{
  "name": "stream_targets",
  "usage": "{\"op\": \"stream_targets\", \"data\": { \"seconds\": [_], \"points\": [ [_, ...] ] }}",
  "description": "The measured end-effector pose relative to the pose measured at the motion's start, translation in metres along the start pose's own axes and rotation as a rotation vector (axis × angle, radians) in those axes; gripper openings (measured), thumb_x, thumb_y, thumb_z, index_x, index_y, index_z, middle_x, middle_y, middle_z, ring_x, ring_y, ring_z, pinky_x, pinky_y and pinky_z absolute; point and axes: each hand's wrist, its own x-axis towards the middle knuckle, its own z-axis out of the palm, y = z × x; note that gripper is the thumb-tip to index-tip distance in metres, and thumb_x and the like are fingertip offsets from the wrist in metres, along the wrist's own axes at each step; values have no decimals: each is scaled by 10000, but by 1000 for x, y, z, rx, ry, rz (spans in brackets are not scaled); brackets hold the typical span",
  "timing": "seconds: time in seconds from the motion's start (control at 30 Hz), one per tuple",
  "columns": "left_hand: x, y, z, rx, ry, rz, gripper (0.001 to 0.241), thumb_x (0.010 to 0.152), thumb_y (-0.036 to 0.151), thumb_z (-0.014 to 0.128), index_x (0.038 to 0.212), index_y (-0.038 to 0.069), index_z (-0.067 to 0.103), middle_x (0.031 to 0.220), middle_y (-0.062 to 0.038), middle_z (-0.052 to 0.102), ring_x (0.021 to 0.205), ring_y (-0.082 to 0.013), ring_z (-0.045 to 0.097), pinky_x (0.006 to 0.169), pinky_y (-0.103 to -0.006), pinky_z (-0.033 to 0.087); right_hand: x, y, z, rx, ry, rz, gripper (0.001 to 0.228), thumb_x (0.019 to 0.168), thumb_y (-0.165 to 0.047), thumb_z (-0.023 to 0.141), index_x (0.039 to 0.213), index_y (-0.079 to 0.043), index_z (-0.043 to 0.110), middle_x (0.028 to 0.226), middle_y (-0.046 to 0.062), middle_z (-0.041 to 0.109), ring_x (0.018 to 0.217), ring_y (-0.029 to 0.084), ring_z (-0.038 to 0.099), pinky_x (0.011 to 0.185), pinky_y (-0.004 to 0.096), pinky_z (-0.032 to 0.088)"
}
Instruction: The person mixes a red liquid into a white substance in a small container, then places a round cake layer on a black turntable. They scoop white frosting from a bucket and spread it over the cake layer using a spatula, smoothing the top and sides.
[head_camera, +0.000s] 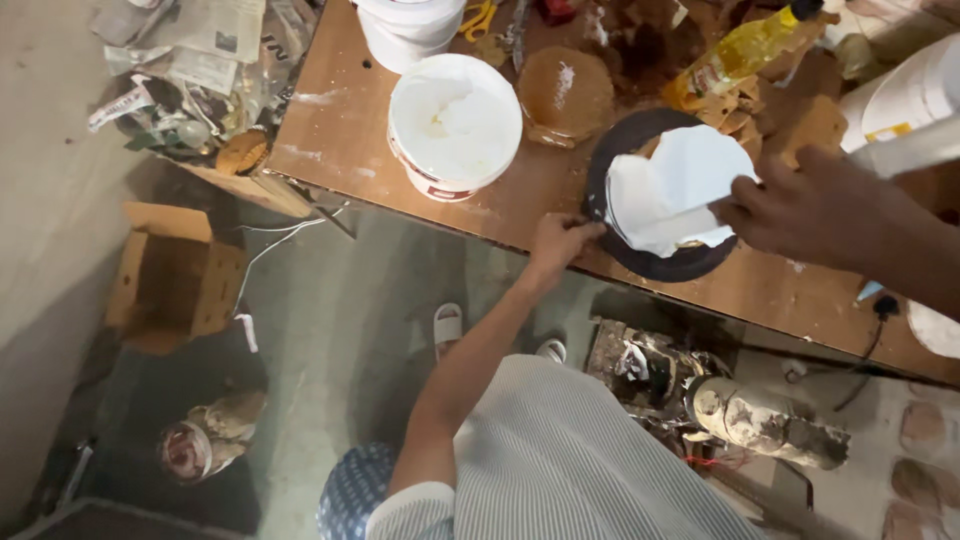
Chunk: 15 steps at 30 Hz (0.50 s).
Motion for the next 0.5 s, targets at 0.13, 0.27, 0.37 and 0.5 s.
{"op": "stream_targets", "data": {
  "seconds": [0.13,0.27,0.37,0.5],
  "points": [
    [9,5,-1,-116,68,52,292,873,238,781,859,-52,748,642,-61,658,511,-123,597,476,-292,461,7,8,11,-164,267,-10,448,925,-258,649,1346,-120,714,1041,-6,662,866,132,604,496,259,467],
    [-15,6,9,14,58,36,280,874,251,774,904,-26,787,660,-45,689,534,-88,598,477,-273,462,26,29,-2,-136,191,144,299,953,-256,621,1221,-158,710,952,-24,672,850,166,656,593,304,532],
    [-39,2,24,-20,-13,-130,272,801,228,814,866,-33,770,691,-52,725,524,-121,603,475,-288,487,36,36,-20,-55,-5,222,128,1026,-231,604,1118,-202,689,876,-40,667,879,174,677,681,313,547],
    [-38,3,22,28,-66,-120,283,781,233,843,840,-40,795,675,-74,703,551,-125,609,500,-296,499,33,30,-28,96,-45,169,291,903,-265,649,1192,-273,674,914,-41,673,891,176,700,674,315,574]
  ]
}}
